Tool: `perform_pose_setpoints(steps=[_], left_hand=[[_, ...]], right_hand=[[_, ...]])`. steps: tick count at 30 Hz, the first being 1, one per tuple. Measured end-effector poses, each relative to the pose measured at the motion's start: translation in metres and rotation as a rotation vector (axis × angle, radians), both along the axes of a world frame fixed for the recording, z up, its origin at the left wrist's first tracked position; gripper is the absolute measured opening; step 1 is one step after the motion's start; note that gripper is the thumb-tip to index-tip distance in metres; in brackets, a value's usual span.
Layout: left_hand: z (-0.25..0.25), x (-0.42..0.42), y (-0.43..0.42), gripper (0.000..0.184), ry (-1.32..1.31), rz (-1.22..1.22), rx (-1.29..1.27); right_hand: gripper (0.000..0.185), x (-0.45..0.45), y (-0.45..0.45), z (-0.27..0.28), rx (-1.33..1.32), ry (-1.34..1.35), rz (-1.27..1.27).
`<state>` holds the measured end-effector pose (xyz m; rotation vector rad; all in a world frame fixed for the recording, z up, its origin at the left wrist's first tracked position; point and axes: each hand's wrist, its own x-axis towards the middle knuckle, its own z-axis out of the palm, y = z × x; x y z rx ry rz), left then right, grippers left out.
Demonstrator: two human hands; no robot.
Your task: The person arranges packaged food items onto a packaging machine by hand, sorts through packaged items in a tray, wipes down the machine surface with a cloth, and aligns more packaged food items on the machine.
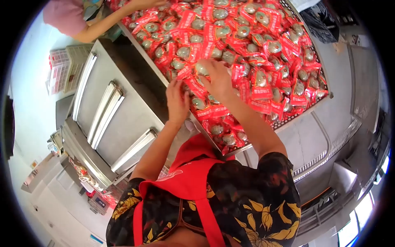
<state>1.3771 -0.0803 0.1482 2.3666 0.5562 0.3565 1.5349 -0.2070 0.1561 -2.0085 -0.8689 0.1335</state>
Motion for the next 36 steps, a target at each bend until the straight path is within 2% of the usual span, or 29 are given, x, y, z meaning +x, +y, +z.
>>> perform_pose_setpoints(steps=[1,4,8,10,12,14,16,18,20,22,24,25,26,28,30,32,35,36], left_hand=[[-0.008,0.000,-0.005,0.050,-0.027,-0.028,0.090],[-0.012,-0.006,-0.010,0.046,-0.033,-0.053,0.042],[0.006,-0.021,-0.011,0.042,-0.027,-0.033,-0.015],[0.012,-0.031,-0.008,0.040,-0.005,-0.036,-0.138],[0.017,-0.036,-0.007,0.039,-0.002,-0.053,-0.120],[0.018,-0.034,-0.008,0.037,0.000,-0.043,-0.135],[0.019,-0.033,-0.011,0.035,-0.021,-0.010,-0.150],[0.023,-0.033,-0.012,0.031,-0.025,-0.027,-0.206],[0.018,-0.033,-0.014,0.031,-0.020,-0.054,-0.175],[0.019,-0.031,-0.017,0.029,0.015,-0.094,-0.108],[0.021,-0.029,-0.016,0.029,0.010,-0.101,-0.127],[0.023,-0.028,-0.016,0.029,-0.004,-0.107,-0.110],[0.024,-0.024,-0.014,0.029,-0.007,-0.124,-0.110],[0.025,-0.022,-0.012,0.029,0.001,-0.143,-0.097],[0.025,-0.009,-0.012,0.027,-0.030,-0.159,-0.066],[0.006,0.007,-0.008,0.027,-0.105,-0.179,0.081],[-0.019,0.019,-0.008,0.029,-0.021,-0.175,0.212],[-0.024,0.023,-0.010,0.029,0.028,-0.190,0.309]], right_hand=[[0.050,-0.003,0.010,-0.001,0.016,0.009,0.042],[0.052,-0.003,0.058,0.010,0.047,-0.010,0.121],[0.052,-0.003,0.109,-0.027,-0.085,-0.135,0.315],[0.053,0.003,0.127,-0.044,-0.052,-0.142,0.321],[0.054,0.003,0.135,-0.041,-0.179,-0.171,0.197],[0.044,-0.012,0.155,-0.041,-0.335,-0.296,0.083],[0.040,-0.023,0.164,-0.048,-0.545,-0.198,0.173],[0.038,-0.027,0.146,-0.049,-0.505,-0.311,0.308],[0.035,-0.022,0.137,-0.059,-0.317,-0.227,0.302],[0.039,-0.021,0.145,-0.054,-0.452,-0.213,0.329],[0.041,-0.025,0.140,-0.044,-0.149,-0.325,0.153],[0.044,-0.024,0.128,-0.034,-0.027,-0.227,0.179],[0.044,-0.012,0.111,-0.017,-0.029,-0.230,0.163],[0.045,0.003,0.060,0.005,-0.199,-0.472,0.047],[0.043,0.020,-0.002,0.013,-0.224,-0.317,-0.340],[0.044,0.031,-0.056,0.003,-0.483,-0.423,-0.736],[0.043,0.029,-0.129,-0.038,-0.603,-0.186,-0.685],[0.042,0.034,-0.145,-0.048,-0.427,-0.212,-0.559]])
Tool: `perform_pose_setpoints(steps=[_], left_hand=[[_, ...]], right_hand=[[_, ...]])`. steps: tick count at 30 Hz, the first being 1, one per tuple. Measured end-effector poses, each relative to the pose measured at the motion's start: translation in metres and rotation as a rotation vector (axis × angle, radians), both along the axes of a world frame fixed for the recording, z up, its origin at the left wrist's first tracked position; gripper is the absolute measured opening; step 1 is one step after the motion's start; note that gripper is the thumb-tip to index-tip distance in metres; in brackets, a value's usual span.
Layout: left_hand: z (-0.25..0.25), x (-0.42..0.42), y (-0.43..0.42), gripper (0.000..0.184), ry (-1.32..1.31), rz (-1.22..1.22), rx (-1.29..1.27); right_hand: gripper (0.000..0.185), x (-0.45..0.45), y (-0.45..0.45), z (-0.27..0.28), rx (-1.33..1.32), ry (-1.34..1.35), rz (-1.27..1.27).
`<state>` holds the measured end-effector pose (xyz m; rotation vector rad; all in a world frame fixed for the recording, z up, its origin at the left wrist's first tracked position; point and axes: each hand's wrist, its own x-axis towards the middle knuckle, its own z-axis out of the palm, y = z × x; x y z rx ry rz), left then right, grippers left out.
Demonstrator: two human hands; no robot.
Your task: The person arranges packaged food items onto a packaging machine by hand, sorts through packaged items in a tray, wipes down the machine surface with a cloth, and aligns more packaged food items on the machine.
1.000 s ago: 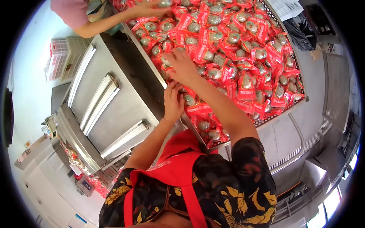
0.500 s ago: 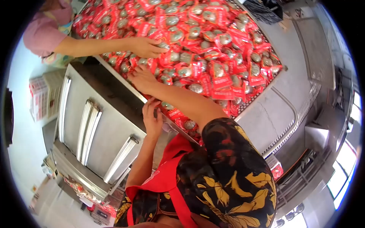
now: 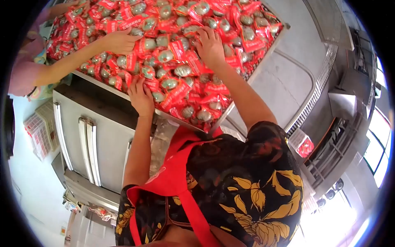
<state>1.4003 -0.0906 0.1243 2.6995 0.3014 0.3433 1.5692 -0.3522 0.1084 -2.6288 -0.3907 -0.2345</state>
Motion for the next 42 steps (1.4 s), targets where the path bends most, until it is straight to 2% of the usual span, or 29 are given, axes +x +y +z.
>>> perform_pose_setpoints(steps=[1,2,3,6,8,10,12,15,18,20,22,26,29,30,32,33,34,36,37,38,40,41,42], left_hand=[[-0.004,0.003,0.000,0.029,0.014,-0.009,-0.010],[-0.008,0.003,0.001,0.029,-0.024,-0.017,-0.003],[-0.008,0.001,0.003,0.028,-0.057,-0.028,0.006],[-0.007,0.000,0.002,0.028,-0.061,-0.031,0.040],[-0.008,0.000,0.002,0.028,-0.064,-0.033,0.012],[-0.012,-0.002,0.002,0.028,-0.067,-0.010,0.010],[-0.010,-0.002,0.001,0.027,-0.074,-0.021,0.019],[-0.009,-0.002,0.001,0.026,-0.080,-0.028,-0.006],[-0.010,-0.005,0.002,0.024,-0.096,-0.037,0.001],[-0.011,-0.005,0.003,0.024,-0.071,-0.023,0.001],[-0.011,-0.006,0.004,0.024,-0.084,-0.028,-0.006],[-0.010,-0.007,0.004,0.024,-0.093,-0.041,-0.012],[-0.010,-0.006,0.003,0.024,-0.103,-0.042,-0.001],[-0.011,-0.006,0.003,0.024,-0.105,-0.047,-0.001],[-0.012,-0.006,0.003,0.024,-0.109,-0.049,0.007],[-0.011,-0.006,0.002,0.024,-0.099,-0.045,0.003],[-0.011,-0.007,0.002,0.024,-0.098,-0.051,0.001],[-0.012,-0.006,0.003,0.023,-0.095,-0.049,0.012],[-0.012,-0.007,0.003,0.023,-0.101,-0.051,0.013],[-0.013,-0.006,0.003,0.023,-0.099,-0.051,0.013],[-0.013,-0.006,0.003,0.023,-0.093,-0.049,0.016],[-0.014,-0.007,0.003,0.023,-0.092,-0.050,0.017],[-0.014,-0.007,0.003,0.022,-0.093,-0.045,0.004]], right_hand=[[0.040,0.002,-0.011,-0.006,0.151,-0.044,0.149],[0.040,0.004,-0.017,-0.005,0.146,-0.031,0.140],[0.037,0.004,-0.019,0.002,0.341,0.082,0.060],[0.031,-0.015,-0.018,0.010,0.567,0.153,-0.083],[0.031,-0.023,-0.018,0.014,0.285,-0.026,0.035],[0.031,-0.022,-0.019,0.015,0.263,-0.069,0.110],[0.034,-0.026,-0.018,0.030,0.725,0.401,0.096],[0.036,-0.042,-0.011,0.040,0.652,0.471,0.015],[0.044,-0.053,-0.009,0.049,0.553,0.415,0.028],[0.040,-0.062,-0.025,0.054,0.530,0.360,-0.003],[0.036,-0.068,-0.048,0.061,0.911,0.431,-0.272],[0.033,-0.074,-0.068,0.048,0.764,0.302,-0.317],[0.027,-0.071,-0.071,0.048,0.164,-0.227,-0.358],[0.027,-0.069,-0.077,0.047,0.165,-0.229,-0.364],[0.031,-0.066,-0.089,0.043,0.011,-0.100,-0.559],[0.033,-0.060,-0.107,0.023,0.192,0.155,-0.532],[0.033,-0.055,-0.124,0.013,0.191,0.156,-0.538],[0.032,-0.046,-0.150,0.006,0.619,0.526,-0.404],[0.032,-0.044,-0.162,0.009,0.752,0.622,-0.369],[0.032,-0.044,-0.168,0.009,0.751,0.624,-0.371],[0.035,-0.045,-0.177,0.007,0.565,0.632,-0.163],[0.043,-0.049,-0.168,0.020,0.360,0.578,-0.085],[0.043,-0.047,-0.166,0.022,0.363,0.579,-0.085]])
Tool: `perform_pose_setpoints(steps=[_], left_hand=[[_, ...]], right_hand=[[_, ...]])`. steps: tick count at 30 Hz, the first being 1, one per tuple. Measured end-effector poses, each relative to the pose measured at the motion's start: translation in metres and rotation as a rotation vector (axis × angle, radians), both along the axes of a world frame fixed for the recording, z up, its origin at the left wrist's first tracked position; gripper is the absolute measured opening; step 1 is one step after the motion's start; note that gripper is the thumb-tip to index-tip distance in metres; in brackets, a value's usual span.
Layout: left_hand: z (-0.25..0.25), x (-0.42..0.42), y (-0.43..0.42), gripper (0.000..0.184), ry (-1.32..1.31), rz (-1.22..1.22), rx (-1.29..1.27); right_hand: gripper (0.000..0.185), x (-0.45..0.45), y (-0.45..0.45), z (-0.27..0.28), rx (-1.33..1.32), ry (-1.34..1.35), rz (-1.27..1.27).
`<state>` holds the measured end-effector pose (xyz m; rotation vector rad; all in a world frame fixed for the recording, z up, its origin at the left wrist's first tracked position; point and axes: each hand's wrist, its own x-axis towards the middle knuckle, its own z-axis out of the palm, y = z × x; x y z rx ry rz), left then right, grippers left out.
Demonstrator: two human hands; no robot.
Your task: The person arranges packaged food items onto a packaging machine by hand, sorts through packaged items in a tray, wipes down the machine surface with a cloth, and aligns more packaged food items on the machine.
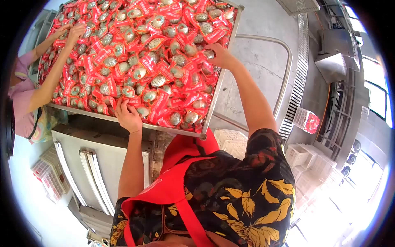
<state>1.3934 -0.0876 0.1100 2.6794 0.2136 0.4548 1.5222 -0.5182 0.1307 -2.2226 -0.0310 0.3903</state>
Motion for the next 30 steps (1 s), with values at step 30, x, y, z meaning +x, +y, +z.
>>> perform_pose_setpoints(steps=[30], left_hand=[[0.000,0.001,0.001,0.022,-0.052,-0.015,-0.003]], right_hand=[[0.041,-0.017,0.048,0.004,-0.704,-0.534,-0.224]])
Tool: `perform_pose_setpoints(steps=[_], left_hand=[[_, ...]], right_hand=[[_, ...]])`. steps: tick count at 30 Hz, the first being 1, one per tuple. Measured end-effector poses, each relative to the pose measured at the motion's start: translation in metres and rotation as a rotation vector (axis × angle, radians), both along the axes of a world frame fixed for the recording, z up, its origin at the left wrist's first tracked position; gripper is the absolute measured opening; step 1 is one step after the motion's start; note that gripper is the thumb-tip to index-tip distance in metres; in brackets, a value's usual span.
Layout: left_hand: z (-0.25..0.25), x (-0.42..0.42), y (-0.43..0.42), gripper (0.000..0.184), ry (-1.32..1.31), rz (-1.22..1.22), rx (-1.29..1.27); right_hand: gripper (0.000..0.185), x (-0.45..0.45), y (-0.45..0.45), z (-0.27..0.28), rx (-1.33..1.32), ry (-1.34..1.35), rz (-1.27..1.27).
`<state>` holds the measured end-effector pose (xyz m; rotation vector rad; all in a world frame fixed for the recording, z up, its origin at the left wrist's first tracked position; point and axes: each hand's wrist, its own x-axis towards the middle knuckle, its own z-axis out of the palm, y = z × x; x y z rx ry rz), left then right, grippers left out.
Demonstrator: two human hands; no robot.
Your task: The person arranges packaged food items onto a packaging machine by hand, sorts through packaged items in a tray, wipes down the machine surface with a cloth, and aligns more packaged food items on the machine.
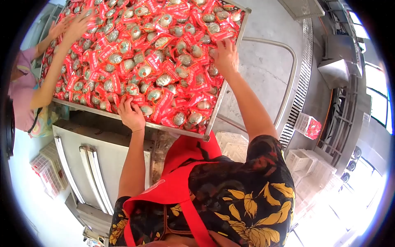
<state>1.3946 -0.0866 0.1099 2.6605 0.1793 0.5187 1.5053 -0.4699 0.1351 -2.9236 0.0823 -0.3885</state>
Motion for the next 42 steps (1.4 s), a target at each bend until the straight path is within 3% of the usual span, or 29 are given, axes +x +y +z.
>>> perform_pose_setpoints(steps=[2,4,5,8,10,14,17,19,23,30,32,34,35,36,38,40,42], left_hand=[[0.001,-0.001,0.000,0.022,-0.025,-0.006,-0.016],[0.000,-0.001,0.001,0.022,-0.024,-0.005,-0.006],[0.000,0.000,0.001,0.022,-0.029,-0.009,-0.002],[-0.003,-0.001,0.001,0.021,0.011,0.005,-0.033],[-0.003,-0.003,0.001,0.021,0.014,0.003,-0.024],[0.000,-0.002,0.000,0.021,0.011,-0.003,-0.026],[-0.001,0.000,0.001,0.020,-0.019,-0.012,-0.018],[-0.005,0.002,0.001,0.019,-0.031,-0.011,-0.018],[-0.007,-0.001,0.003,0.019,-0.046,-0.019,-0.027],[-0.012,-0.003,0.004,0.018,-0.037,0.008,-0.014],[-0.012,-0.003,0.004,0.018,-0.046,0.003,-0.015],[-0.012,-0.002,0.004,0.018,-0.052,0.000,-0.013],[-0.012,-0.001,0.005,0.018,-0.050,0.006,-0.010],[-0.011,-0.001,0.005,0.018,-0.056,0.004,-0.004],[-0.012,-0.003,0.004,0.018,-0.058,-0.007,-0.003],[-0.012,-0.003,0.004,0.018,-0.044,0.005,-0.004],[-0.013,-0.003,0.005,0.017,-0.054,0.003,-0.005]], right_hand=[[0.044,0.006,0.015,0.017,0.090,0.003,0.033],[0.047,0.010,0.043,0.018,0.243,0.273,0.020],[0.051,0.015,0.041,-0.006,0.421,0.249,0.058],[0.051,0.039,0.036,-0.010,0.651,0.380,0.066],[0.049,0.036,0.024,-0.007,0.657,0.510,0.065],[0.050,0.019,0.034,-0.009,0.469,0.247,0.225],[0.051,0.017,0.052,0.009,0.354,0.201,0.033],[0.051,0.012,0.062,0.027,0.184,-0.188,0.229],[0.049,-0.020,0.093,0.020,-0.051,0.180,0.378],[0.055,-0.029,0.093,0.013,-0.289,0.248,0.442],[0.051,-0.034,0.086,0.017,-0.203,0.155,0.487],[0.050,-0.043,0.082,0.025,0.060,-0.056,0.468],[0.050,-0.054,0.083,0.040,0.226,0.023,0.425],[0.050,-0.070,0.088,0.054,0.230,0.030,0.426],[0.052,-0.102,0.095,0.080,0.860,0.490,0.260],[0.043,-0.150,0.088,0.051,0.820,0.531,0.344],[0.045,-0.187,0.092,0.047,0.853,0.765,0.395]])
